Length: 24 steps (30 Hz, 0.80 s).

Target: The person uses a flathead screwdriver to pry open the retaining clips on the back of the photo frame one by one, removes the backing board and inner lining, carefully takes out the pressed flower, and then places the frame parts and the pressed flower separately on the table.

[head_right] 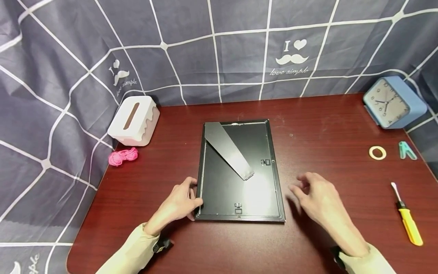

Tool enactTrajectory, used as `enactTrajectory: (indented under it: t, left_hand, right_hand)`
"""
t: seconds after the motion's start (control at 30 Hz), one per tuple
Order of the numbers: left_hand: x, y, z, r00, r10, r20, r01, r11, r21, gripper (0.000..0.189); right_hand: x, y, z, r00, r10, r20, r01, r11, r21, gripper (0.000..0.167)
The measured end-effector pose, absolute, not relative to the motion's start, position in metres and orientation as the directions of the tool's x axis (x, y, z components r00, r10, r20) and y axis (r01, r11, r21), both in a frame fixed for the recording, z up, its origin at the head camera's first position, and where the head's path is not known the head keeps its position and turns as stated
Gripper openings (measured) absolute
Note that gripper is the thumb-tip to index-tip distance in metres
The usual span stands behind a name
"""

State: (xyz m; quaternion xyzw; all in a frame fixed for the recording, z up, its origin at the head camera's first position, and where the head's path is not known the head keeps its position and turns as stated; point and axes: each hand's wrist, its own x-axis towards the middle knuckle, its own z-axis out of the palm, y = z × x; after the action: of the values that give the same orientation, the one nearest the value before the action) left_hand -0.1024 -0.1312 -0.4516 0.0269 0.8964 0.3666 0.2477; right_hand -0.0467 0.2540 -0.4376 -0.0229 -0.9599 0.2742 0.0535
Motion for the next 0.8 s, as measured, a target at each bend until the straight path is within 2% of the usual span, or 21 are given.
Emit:
enactTrajectory:
  t: [0.33, 0.5, 0.7, 0.8]
  left_hand:
    - [-0.104, -0.134, -0.45, -0.871, 0.231, -0.434, -0.152, 0.714, 0.683, 0.066]
    - [-0.104, -0.137, -0.45, -0.867, 0.25, -0.432, -0.137, 0.714, 0.686, 0.066]
    - [-0.104, -0.141, -0.454, -0.855, 0.296, -0.427, -0.149, 0.648, 0.747, 0.065]
    - [-0.103, -0.142, -0.454, -0.85, 0.313, -0.423, -0.155, 0.618, 0.77, 0.065]
  right_hand:
    - [-0.084, 0.204, -0.434, -0.991, -0.133, -0.008, -0.105, 0.817, -0.567, 0.038]
    - [-0.106, 0.185, -0.435, -0.984, -0.168, -0.067, -0.112, 0.856, -0.505, 0.046]
    - [-0.123, 0.171, -0.438, -0.976, -0.16, -0.148, -0.091, 0.916, -0.39, 0.059]
    - [-0.128, 0.166, -0.44, -0.978, -0.153, -0.141, -0.094, 0.93, -0.355, 0.056]
